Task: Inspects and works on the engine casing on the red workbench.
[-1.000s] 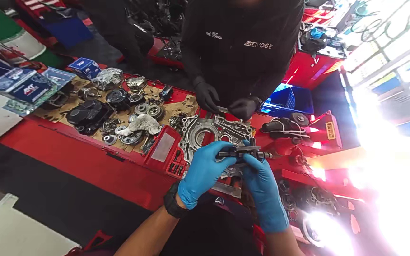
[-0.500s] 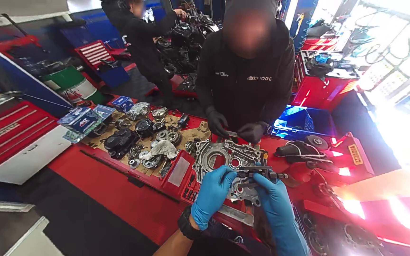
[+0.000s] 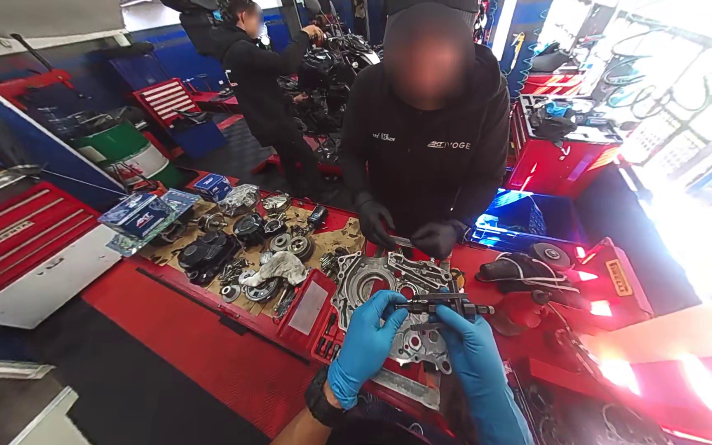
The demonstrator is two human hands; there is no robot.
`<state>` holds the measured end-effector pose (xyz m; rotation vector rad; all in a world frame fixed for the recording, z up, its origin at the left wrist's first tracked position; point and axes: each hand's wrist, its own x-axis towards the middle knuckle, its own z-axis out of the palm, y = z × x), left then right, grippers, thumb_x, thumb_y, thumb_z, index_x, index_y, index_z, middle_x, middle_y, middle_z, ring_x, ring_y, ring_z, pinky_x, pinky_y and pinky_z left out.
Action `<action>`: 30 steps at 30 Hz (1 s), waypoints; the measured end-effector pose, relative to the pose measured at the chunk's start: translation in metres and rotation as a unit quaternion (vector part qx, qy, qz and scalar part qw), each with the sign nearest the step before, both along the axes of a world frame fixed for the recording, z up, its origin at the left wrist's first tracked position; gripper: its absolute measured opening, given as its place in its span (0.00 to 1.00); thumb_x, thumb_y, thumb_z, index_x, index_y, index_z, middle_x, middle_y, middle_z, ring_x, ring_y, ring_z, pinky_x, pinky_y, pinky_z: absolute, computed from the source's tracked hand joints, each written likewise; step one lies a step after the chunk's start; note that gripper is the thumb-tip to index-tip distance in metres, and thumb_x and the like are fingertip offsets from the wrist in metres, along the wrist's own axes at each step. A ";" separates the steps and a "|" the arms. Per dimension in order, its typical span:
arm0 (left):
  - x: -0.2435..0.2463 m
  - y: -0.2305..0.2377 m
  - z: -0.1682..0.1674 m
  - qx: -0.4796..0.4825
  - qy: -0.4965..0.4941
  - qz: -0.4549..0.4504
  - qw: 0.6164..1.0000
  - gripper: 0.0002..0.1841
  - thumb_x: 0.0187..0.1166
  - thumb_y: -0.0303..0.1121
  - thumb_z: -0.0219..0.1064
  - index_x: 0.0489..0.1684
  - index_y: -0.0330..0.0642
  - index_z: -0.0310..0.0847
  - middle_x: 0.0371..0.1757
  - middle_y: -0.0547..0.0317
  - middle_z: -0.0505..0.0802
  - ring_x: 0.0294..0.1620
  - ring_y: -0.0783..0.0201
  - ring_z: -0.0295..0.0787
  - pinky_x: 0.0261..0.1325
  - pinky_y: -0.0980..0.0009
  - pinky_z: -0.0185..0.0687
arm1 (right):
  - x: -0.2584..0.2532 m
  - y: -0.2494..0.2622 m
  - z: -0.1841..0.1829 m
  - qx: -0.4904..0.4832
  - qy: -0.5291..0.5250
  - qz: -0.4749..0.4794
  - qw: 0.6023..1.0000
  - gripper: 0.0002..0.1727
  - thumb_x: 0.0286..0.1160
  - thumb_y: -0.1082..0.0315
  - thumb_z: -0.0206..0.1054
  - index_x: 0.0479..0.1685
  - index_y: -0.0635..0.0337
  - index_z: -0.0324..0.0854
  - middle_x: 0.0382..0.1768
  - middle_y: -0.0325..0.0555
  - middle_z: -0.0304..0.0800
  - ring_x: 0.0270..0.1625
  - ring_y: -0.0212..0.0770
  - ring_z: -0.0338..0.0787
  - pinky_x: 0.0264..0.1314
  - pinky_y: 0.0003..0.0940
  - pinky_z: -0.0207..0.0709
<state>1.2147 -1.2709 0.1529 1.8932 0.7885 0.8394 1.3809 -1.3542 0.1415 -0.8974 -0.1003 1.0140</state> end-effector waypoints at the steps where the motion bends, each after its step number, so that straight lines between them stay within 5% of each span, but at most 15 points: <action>1: 0.001 0.001 0.001 -0.003 0.001 0.001 1.000 0.10 0.83 0.32 0.66 0.54 0.40 0.88 0.46 0.60 0.94 0.42 0.72 0.91 0.51 0.75 0.89 | 0.000 0.001 0.000 -0.001 0.001 -0.001 1.000 0.18 0.59 0.86 0.71 0.52 0.74 0.81 0.37 0.60 0.93 0.33 0.42 0.94 0.37 0.34 0.91; 15: 0.005 0.009 0.003 -0.001 0.010 0.005 1.000 0.12 0.82 0.35 0.67 0.55 0.39 0.88 0.42 0.61 0.94 0.39 0.73 0.90 0.48 0.76 0.88 | 0.005 0.010 0.001 -0.007 0.002 -0.003 1.000 0.18 0.58 0.85 0.72 0.51 0.73 0.81 0.36 0.59 0.93 0.32 0.42 0.94 0.36 0.35 0.91; 18: 0.001 0.005 0.001 0.040 0.041 0.050 0.997 0.15 0.77 0.37 0.72 0.56 0.40 0.88 0.48 0.62 0.96 0.51 0.75 0.92 0.62 0.73 0.88 | 0.007 0.011 0.000 0.001 -0.011 0.005 1.000 0.21 0.58 0.84 0.72 0.55 0.73 0.79 0.38 0.59 0.93 0.34 0.43 0.95 0.39 0.37 0.92; 21: -0.007 -0.007 -0.002 0.115 0.066 0.071 0.989 0.20 0.73 0.33 0.70 0.60 0.28 0.83 0.54 0.48 0.94 0.61 0.68 0.89 0.72 0.70 0.80 | 0.006 0.007 -0.001 -0.009 -0.026 0.011 1.000 0.21 0.60 0.83 0.72 0.57 0.73 0.79 0.39 0.57 0.93 0.35 0.42 0.94 0.40 0.36 0.92; 24: -0.006 -0.005 0.001 0.057 0.017 0.061 0.996 0.16 0.74 0.31 0.68 0.56 0.32 0.84 0.48 0.60 0.94 0.55 0.79 0.88 0.67 0.78 0.82 | 0.005 0.008 -0.001 -0.006 -0.024 0.011 1.000 0.20 0.61 0.83 0.72 0.57 0.73 0.80 0.39 0.56 0.93 0.36 0.41 0.94 0.40 0.35 0.92; 30: -0.009 -0.001 -0.003 0.023 0.001 0.073 0.997 0.13 0.72 0.31 0.68 0.51 0.37 0.86 0.44 0.64 0.95 0.51 0.78 0.91 0.61 0.75 0.86 | 0.000 0.010 0.003 -0.006 -0.018 0.014 1.000 0.17 0.63 0.84 0.71 0.54 0.73 0.80 0.38 0.58 0.93 0.35 0.42 0.94 0.39 0.35 0.91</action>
